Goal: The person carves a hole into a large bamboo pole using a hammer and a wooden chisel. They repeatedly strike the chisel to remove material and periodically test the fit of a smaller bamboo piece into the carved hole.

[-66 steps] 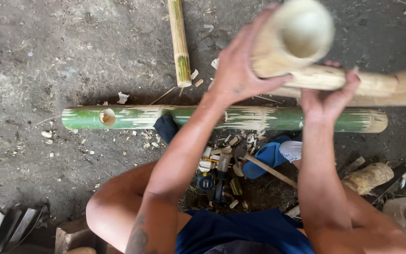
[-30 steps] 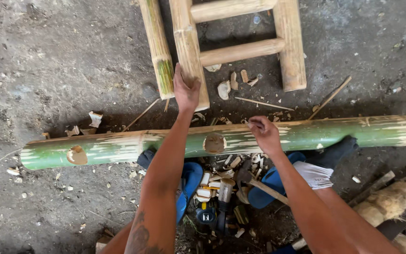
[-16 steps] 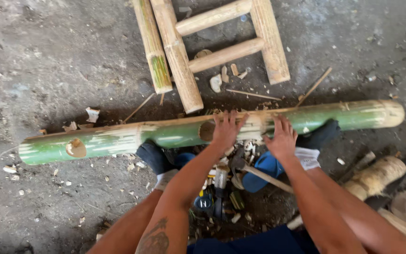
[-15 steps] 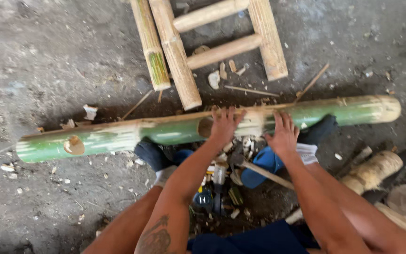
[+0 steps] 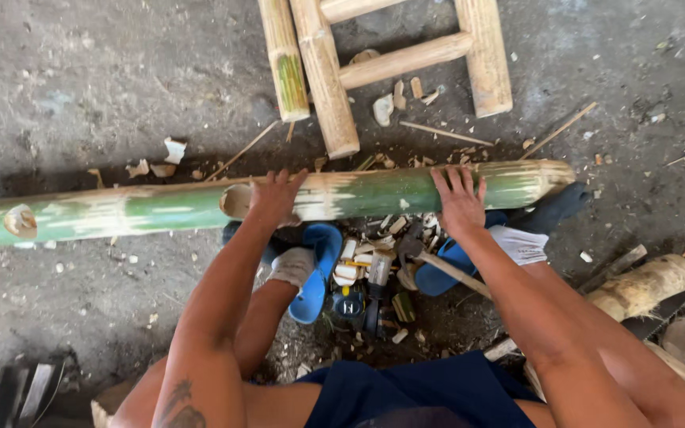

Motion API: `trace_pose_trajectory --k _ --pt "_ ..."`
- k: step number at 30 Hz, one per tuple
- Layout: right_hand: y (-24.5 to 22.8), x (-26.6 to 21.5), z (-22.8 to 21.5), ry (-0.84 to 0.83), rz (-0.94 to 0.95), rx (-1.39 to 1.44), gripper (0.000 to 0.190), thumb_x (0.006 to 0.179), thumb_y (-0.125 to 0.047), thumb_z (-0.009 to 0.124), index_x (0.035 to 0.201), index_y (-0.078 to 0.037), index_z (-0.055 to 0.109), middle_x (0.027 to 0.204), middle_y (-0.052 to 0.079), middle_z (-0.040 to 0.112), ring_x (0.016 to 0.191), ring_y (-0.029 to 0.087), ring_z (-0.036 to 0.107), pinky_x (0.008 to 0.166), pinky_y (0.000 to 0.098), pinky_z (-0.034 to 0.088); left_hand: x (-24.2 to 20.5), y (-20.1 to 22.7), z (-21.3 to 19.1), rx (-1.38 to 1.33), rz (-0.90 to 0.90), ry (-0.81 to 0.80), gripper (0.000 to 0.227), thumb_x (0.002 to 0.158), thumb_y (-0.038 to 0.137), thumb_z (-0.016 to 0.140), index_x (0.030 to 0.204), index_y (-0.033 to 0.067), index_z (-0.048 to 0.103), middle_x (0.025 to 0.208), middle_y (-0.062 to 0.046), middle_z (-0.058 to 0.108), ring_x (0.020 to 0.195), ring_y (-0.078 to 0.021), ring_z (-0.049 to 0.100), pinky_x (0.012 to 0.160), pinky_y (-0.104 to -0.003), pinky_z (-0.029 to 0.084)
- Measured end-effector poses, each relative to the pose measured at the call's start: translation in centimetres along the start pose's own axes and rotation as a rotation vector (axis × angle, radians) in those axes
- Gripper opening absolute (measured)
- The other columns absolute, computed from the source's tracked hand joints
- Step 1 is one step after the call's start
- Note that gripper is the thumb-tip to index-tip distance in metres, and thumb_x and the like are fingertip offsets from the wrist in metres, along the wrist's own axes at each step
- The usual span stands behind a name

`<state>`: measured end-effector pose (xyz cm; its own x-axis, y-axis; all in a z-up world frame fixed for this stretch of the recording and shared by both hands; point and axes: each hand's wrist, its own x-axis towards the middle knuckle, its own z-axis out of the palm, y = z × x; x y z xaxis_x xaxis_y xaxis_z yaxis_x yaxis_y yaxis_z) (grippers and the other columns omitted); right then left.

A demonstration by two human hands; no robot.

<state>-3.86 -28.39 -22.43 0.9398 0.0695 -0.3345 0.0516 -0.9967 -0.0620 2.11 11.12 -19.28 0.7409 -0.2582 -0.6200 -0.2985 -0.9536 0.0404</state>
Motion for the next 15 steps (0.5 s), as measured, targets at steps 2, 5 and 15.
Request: trace_pose_trajectory --k 2,5,15 --pt "-0.5 0.0 0.0 -0.021 -0.007 -0.006 0.108 0.073 -0.028 0.089 0.16 -0.031 0.026 0.163 0.006 0.031 0.154 0.032 0.021 0.122 0.063 0.014 0.5 2.4 -0.4 -0.02 0.118 0.048 0.128 0.062 0.052 0.095 0.161 0.0251 0.017 0.163 -0.015 0.03 0.15 -0.0397 0.028 0.117 -0.069 0.025" --pt "-0.4 0.0 -0.4 -0.011 -0.014 -0.01 0.106 0.072 -0.028 0.09 0.159 -0.031 0.029 0.161 0.005 0.034 0.153 0.03 0.024 0.12 0.0631 0.018 2.7 9.5 0.0 -0.106 0.332 0.241 0.128 0.059 0.052 0.097 0.158 0.0247 0.021 0.16 -0.018 0.03 0.146 -0.0427 0.026 0.113 -0.072 0.02" --pt "-1.3 -1.0 -0.3 0.08 -0.073 -0.046 0.104 0.069 -0.031 0.091 0.158 -0.029 0.037 0.158 0.008 0.04 0.148 0.031 0.032 0.111 0.0564 0.028 2.7 10.5 1.5 -0.061 0.26 0.231 0.118 0.063 0.047 0.094 0.157 0.0223 0.028 0.157 -0.011 0.04 0.144 -0.0353 0.039 0.11 -0.072 0.031"
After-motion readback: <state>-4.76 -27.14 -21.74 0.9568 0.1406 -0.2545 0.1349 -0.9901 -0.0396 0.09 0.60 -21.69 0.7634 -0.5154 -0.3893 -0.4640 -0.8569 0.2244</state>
